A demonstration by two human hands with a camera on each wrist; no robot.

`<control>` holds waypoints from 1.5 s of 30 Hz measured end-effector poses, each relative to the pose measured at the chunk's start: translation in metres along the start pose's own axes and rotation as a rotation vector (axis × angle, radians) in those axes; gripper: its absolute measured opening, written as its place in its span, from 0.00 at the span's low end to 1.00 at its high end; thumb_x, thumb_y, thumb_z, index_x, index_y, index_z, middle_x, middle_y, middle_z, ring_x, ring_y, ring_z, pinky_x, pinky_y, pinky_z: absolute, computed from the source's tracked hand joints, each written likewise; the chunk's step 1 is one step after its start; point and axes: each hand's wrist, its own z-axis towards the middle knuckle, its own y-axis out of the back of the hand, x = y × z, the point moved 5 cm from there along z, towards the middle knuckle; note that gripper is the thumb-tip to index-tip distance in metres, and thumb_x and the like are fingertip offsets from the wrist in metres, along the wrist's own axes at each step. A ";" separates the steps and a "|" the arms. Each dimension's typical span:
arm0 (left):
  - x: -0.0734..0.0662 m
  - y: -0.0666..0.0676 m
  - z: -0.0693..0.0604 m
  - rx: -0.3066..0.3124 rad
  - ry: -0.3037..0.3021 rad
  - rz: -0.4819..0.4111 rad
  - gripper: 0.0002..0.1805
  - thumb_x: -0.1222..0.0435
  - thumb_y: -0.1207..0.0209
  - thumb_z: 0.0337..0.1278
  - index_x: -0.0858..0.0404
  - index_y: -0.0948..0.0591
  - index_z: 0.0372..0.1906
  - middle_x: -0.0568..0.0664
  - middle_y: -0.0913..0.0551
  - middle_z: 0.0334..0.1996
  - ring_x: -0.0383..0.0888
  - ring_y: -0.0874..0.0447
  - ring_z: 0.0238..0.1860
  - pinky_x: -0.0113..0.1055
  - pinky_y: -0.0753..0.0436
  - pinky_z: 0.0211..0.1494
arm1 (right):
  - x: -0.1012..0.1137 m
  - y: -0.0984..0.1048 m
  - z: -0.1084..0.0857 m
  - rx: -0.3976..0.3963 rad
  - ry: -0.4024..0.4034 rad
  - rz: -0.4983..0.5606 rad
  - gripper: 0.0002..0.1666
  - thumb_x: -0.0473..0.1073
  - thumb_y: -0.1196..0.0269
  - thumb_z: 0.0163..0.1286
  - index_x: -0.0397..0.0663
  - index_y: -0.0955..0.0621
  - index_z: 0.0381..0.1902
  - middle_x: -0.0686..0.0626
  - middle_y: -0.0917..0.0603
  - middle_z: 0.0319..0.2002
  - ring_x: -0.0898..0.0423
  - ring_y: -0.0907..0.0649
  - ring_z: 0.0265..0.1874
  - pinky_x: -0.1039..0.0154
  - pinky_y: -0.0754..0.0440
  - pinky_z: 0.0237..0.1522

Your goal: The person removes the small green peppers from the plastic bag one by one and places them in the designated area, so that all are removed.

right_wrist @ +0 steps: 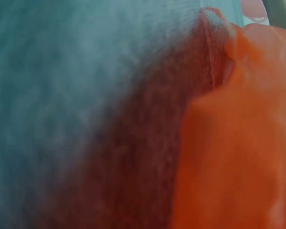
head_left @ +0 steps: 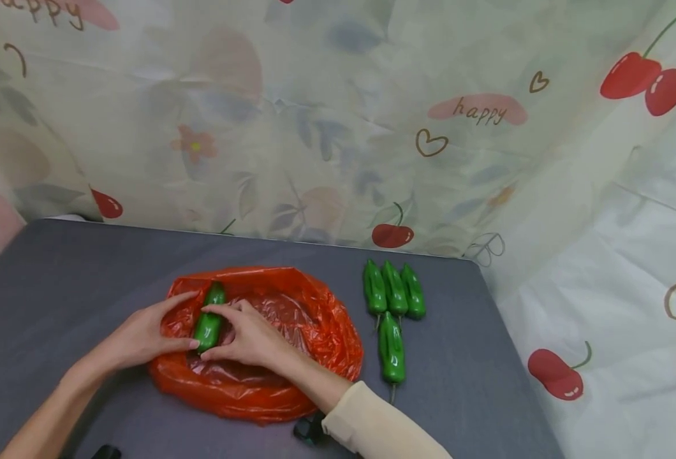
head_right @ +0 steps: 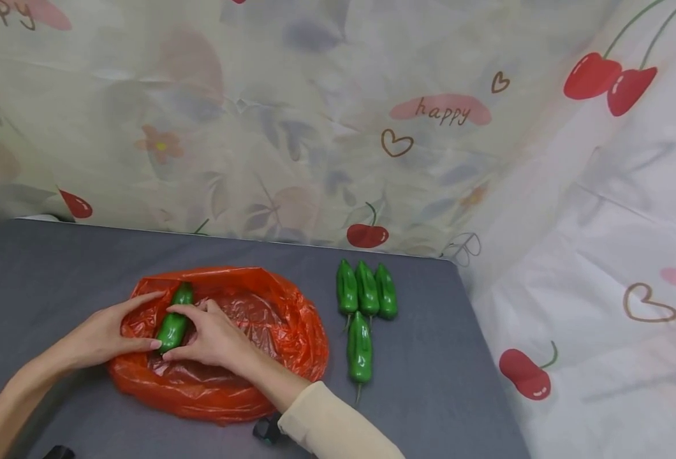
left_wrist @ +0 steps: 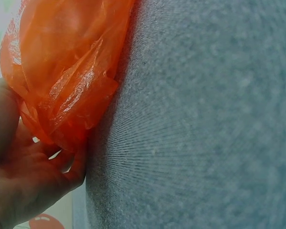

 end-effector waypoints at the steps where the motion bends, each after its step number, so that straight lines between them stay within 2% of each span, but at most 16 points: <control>1: 0.000 0.000 0.000 0.002 0.000 -0.002 0.52 0.43 0.28 0.48 0.67 0.35 0.72 0.73 0.29 0.63 0.70 0.30 0.61 0.66 0.27 0.54 | 0.000 0.000 0.000 0.004 0.005 -0.004 0.43 0.57 0.25 0.57 0.68 0.29 0.70 0.55 0.28 0.45 0.73 0.24 0.28 0.77 0.27 0.32; 7: -0.001 0.001 -0.001 0.018 0.007 -0.011 0.52 0.44 0.28 0.48 0.67 0.35 0.73 0.73 0.30 0.64 0.70 0.30 0.61 0.66 0.27 0.54 | 0.001 0.000 0.002 0.023 0.022 -0.036 0.42 0.59 0.26 0.58 0.67 0.29 0.69 0.56 0.27 0.43 0.72 0.24 0.29 0.78 0.27 0.33; 14: 0.000 -0.001 -0.002 0.039 0.019 -0.028 0.52 0.44 0.29 0.49 0.67 0.37 0.73 0.74 0.32 0.65 0.71 0.31 0.62 0.66 0.27 0.54 | 0.004 -0.004 0.001 0.043 0.030 -0.158 0.49 0.67 0.30 0.56 0.72 0.34 0.74 0.58 0.27 0.43 0.70 0.27 0.30 0.77 0.28 0.32; 19: 0.000 0.000 -0.002 0.039 0.010 -0.026 0.52 0.45 0.28 0.49 0.68 0.37 0.73 0.73 0.32 0.65 0.71 0.31 0.62 0.66 0.27 0.54 | 0.004 -0.005 0.002 0.026 0.030 -0.187 0.46 0.67 0.31 0.59 0.71 0.33 0.73 0.57 0.25 0.43 0.69 0.27 0.31 0.77 0.28 0.32; 24: -0.001 0.000 -0.003 0.063 0.004 -0.053 0.52 0.45 0.29 0.50 0.67 0.38 0.74 0.73 0.33 0.66 0.70 0.31 0.62 0.66 0.27 0.54 | 0.003 -0.002 0.004 0.006 0.039 -0.134 0.43 0.64 0.29 0.59 0.64 0.31 0.69 0.57 0.22 0.48 0.69 0.24 0.39 0.77 0.27 0.40; 26: -0.001 0.000 -0.003 0.074 0.017 -0.063 0.52 0.44 0.30 0.51 0.66 0.39 0.75 0.73 0.34 0.67 0.70 0.32 0.63 0.67 0.28 0.54 | 0.002 0.000 0.004 0.005 0.042 -0.104 0.42 0.62 0.28 0.59 0.62 0.30 0.68 0.57 0.21 0.48 0.69 0.22 0.38 0.78 0.26 0.40; 31: 0.001 0.000 -0.003 0.099 0.056 -0.075 0.53 0.41 0.32 0.52 0.64 0.40 0.76 0.73 0.36 0.68 0.72 0.35 0.65 0.67 0.29 0.56 | -0.001 0.003 0.000 0.027 0.009 -0.016 0.41 0.60 0.28 0.59 0.65 0.30 0.68 0.58 0.21 0.46 0.74 0.22 0.29 0.77 0.25 0.34; 34: 0.001 -0.001 -0.002 0.106 0.062 -0.083 0.53 0.41 0.33 0.53 0.64 0.40 0.76 0.74 0.36 0.68 0.71 0.35 0.65 0.66 0.28 0.55 | -0.004 0.007 -0.004 0.034 0.000 0.030 0.41 0.59 0.27 0.59 0.66 0.30 0.69 0.58 0.21 0.46 0.74 0.21 0.28 0.76 0.24 0.34; 40: 0.002 0.000 -0.003 0.088 0.066 -0.069 0.53 0.42 0.32 0.53 0.65 0.40 0.76 0.74 0.35 0.67 0.71 0.33 0.63 0.65 0.27 0.54 | -0.012 0.017 -0.012 0.019 0.017 0.046 0.41 0.59 0.27 0.59 0.69 0.30 0.70 0.60 0.20 0.45 0.73 0.21 0.29 0.75 0.23 0.33; 45: 0.003 -0.001 -0.004 0.078 0.074 -0.063 0.54 0.41 0.31 0.51 0.65 0.40 0.75 0.75 0.34 0.66 0.70 0.31 0.62 0.63 0.25 0.54 | -0.017 0.020 -0.019 0.033 0.031 0.103 0.41 0.56 0.27 0.60 0.67 0.30 0.70 0.59 0.19 0.43 0.72 0.19 0.29 0.75 0.22 0.35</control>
